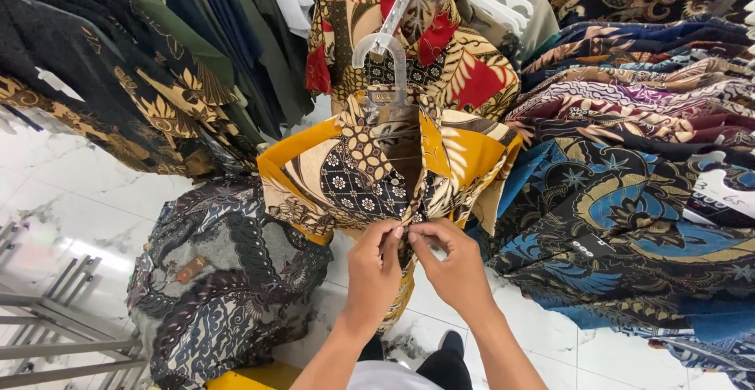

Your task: Buttoning a shirt on a hanger and organizing it on a clothing rack.

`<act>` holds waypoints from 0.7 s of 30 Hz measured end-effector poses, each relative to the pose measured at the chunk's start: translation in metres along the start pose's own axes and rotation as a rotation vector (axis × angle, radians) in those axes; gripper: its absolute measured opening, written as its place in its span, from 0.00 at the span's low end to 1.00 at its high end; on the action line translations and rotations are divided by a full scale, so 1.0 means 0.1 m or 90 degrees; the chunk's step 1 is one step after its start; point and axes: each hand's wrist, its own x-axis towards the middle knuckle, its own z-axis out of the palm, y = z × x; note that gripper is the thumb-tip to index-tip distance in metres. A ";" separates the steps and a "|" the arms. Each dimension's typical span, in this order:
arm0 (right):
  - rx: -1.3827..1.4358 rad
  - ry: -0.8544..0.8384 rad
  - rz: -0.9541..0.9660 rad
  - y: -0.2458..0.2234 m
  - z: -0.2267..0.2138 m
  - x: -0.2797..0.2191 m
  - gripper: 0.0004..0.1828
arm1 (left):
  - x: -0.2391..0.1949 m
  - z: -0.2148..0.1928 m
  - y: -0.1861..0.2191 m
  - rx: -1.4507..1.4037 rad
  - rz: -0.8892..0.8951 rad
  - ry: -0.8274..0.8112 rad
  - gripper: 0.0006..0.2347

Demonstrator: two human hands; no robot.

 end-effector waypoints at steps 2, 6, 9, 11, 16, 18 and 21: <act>-0.033 0.013 0.008 0.00 0.01 -0.01 0.10 | 0.00 0.03 -0.04 0.008 0.011 0.008 0.06; -0.088 0.012 0.009 -0.05 0.02 -0.02 0.12 | 0.01 0.02 -0.02 0.015 0.012 0.012 0.06; -0.092 0.012 -0.021 0.00 0.02 0.00 0.09 | 0.00 0.03 -0.11 0.038 0.036 0.009 0.06; -0.085 0.020 -0.005 -0.02 0.03 0.02 0.08 | 0.01 0.02 -0.09 0.028 0.025 0.002 0.06; -0.074 0.034 0.049 -0.02 0.11 0.02 0.07 | 0.06 0.01 -0.03 0.000 -0.051 -0.004 0.05; -0.035 0.052 0.028 -0.03 0.13 0.03 0.08 | 0.12 -0.02 -0.03 -0.069 -0.226 -0.024 0.09; -0.034 0.006 0.026 -0.04 0.10 0.03 0.10 | 0.20 -0.09 0.18 -0.122 -0.374 -0.023 0.07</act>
